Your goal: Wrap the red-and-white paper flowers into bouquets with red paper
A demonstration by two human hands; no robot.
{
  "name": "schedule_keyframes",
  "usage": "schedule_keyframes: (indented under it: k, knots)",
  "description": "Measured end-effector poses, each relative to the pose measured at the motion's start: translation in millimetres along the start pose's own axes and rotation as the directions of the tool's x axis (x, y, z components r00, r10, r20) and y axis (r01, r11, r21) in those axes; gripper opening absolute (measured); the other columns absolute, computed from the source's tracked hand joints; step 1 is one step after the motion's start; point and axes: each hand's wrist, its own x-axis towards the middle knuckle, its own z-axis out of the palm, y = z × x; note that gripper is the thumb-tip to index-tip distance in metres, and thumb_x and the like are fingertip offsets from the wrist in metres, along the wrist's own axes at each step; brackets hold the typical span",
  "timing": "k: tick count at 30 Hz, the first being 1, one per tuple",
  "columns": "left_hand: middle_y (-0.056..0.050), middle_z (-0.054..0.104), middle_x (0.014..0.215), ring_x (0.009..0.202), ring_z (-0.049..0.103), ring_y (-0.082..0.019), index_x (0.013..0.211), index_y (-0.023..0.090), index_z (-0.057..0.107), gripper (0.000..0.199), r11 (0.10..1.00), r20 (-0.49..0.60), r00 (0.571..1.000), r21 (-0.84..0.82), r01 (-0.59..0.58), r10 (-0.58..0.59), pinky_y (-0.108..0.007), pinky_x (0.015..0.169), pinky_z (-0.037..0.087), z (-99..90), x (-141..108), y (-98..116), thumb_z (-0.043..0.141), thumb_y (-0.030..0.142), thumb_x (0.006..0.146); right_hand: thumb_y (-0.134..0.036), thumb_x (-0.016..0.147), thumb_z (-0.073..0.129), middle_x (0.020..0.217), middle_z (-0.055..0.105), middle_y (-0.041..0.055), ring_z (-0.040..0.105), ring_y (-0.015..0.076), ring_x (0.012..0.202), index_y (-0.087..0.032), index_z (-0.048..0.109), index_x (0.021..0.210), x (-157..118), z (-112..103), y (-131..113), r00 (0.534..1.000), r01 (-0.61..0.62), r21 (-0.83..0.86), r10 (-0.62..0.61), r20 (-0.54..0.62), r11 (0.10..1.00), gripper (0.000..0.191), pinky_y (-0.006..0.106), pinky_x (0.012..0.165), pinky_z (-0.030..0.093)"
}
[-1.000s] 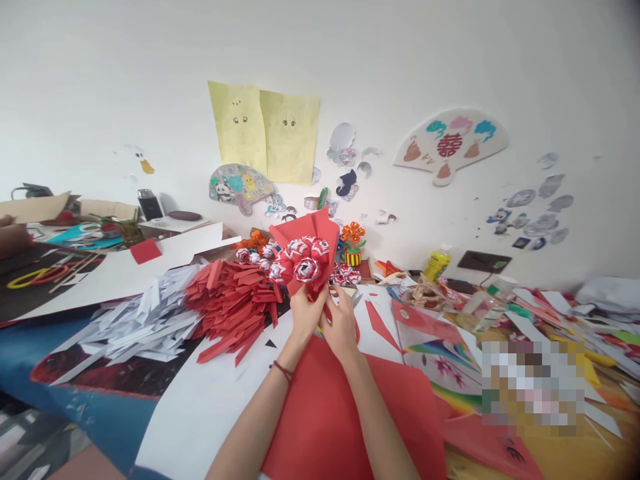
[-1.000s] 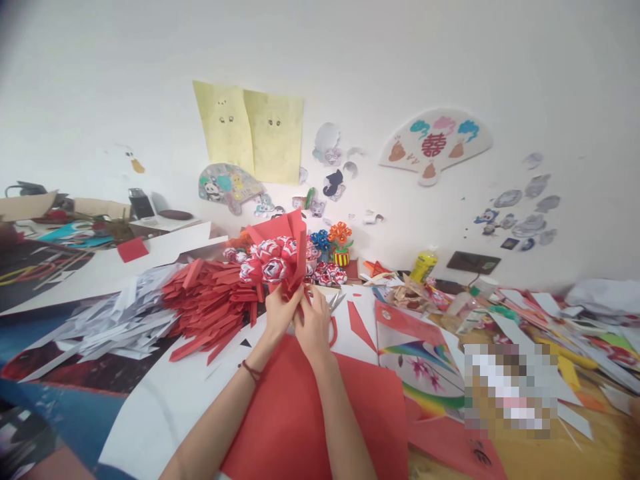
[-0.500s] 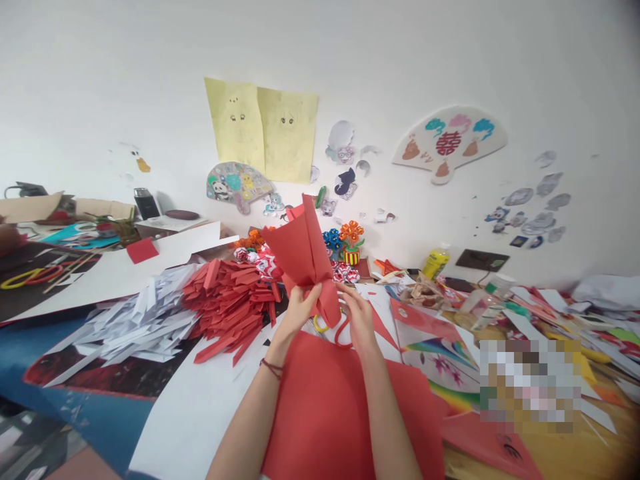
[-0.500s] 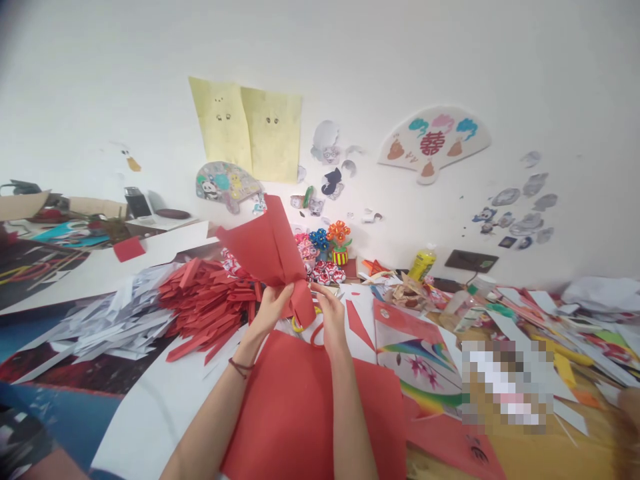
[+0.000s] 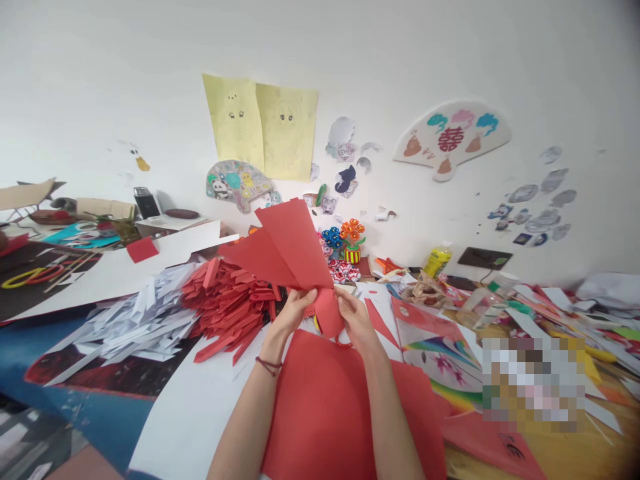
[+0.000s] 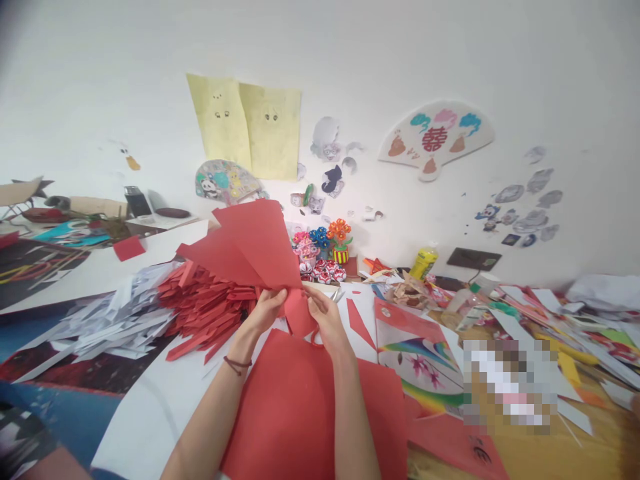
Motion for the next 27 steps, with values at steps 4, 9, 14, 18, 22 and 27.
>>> schedule_keyframes:
  k: [4,9,14,18,22,27]
  knots:
    - [-0.010,0.064,0.119,0.116,0.055,-0.028,0.121,0.018,0.057,0.059,1.000,0.026,1.000,0.002,0.006,-0.006,-0.043,0.103,0.038,-1.3,0,1,0.075,0.037,0.068,-0.045,0.075,0.070,0.118,0.065,0.0071,0.058,0.0252,0.113,-0.025,0.066,0.111,1,0,0,1.000,0.021,-0.041,-0.020,0.020,0.999,0.042,0.041,0.103,0.042]
    - [-0.010,0.066,0.113,0.110,0.057,-0.025,0.109,0.015,0.061,0.042,0.966,-0.077,0.995,0.257,-0.034,0.056,-0.037,0.097,0.042,1.3,5,0,0.067,0.040,0.076,-0.039,0.079,0.065,0.117,0.064,0.0087,0.060,0.0237,0.107,-0.022,0.063,0.114,4,-2,-1,0.958,0.156,-0.302,-0.219,-0.187,0.941,0.039,0.042,0.096,0.045]
    - [-0.007,0.066,0.097,0.090,0.060,-0.020,0.102,0.016,0.059,0.030,0.656,-0.083,0.954,0.743,-0.133,0.288,-0.031,0.082,0.044,12.2,5,0,0.053,0.039,0.085,-0.033,0.080,0.064,0.123,0.059,0.0099,0.057,0.0237,0.109,-0.022,0.061,0.118,4,7,1,0.903,0.279,-0.541,-0.409,-0.134,0.793,0.040,0.041,0.093,0.047]
    - [-0.002,0.058,0.081,0.073,0.056,-0.016,0.086,0.019,0.054,0.019,0.343,-0.089,0.915,0.938,-0.056,0.394,-0.026,0.067,0.040,20.3,0,0,0.052,0.037,0.085,-0.031,0.078,0.067,0.125,0.057,0.0097,0.054,0.0243,0.114,-0.022,0.059,0.121,1,18,7,0.917,0.294,-0.604,-0.397,-0.039,0.740,0.045,0.042,0.099,0.045]
    - [0.000,0.052,0.077,0.066,0.051,-0.015,0.078,0.020,0.046,0.020,0.247,-0.066,0.914,0.968,-0.039,0.401,-0.025,0.059,0.035,26.1,-3,-4,0.050,0.038,0.086,-0.034,0.079,0.064,0.124,0.057,0.0100,0.058,0.0232,0.109,-0.021,0.057,0.121,3,19,16,0.938,0.231,-0.530,-0.331,-0.101,0.816,0.044,0.040,0.096,0.048]
    - [-0.001,0.050,0.082,0.067,0.050,-0.015,0.083,0.020,0.045,0.011,0.204,0.023,0.938,0.974,-0.098,0.345,-0.026,0.061,0.036,30.1,-5,-10,0.048,0.029,0.087,-0.037,0.079,0.063,0.116,0.063,0.0083,0.062,0.0214,0.103,-0.022,0.056,0.119,8,12,19,0.954,0.153,-0.342,-0.229,-0.193,0.927,0.043,0.038,0.093,0.050]
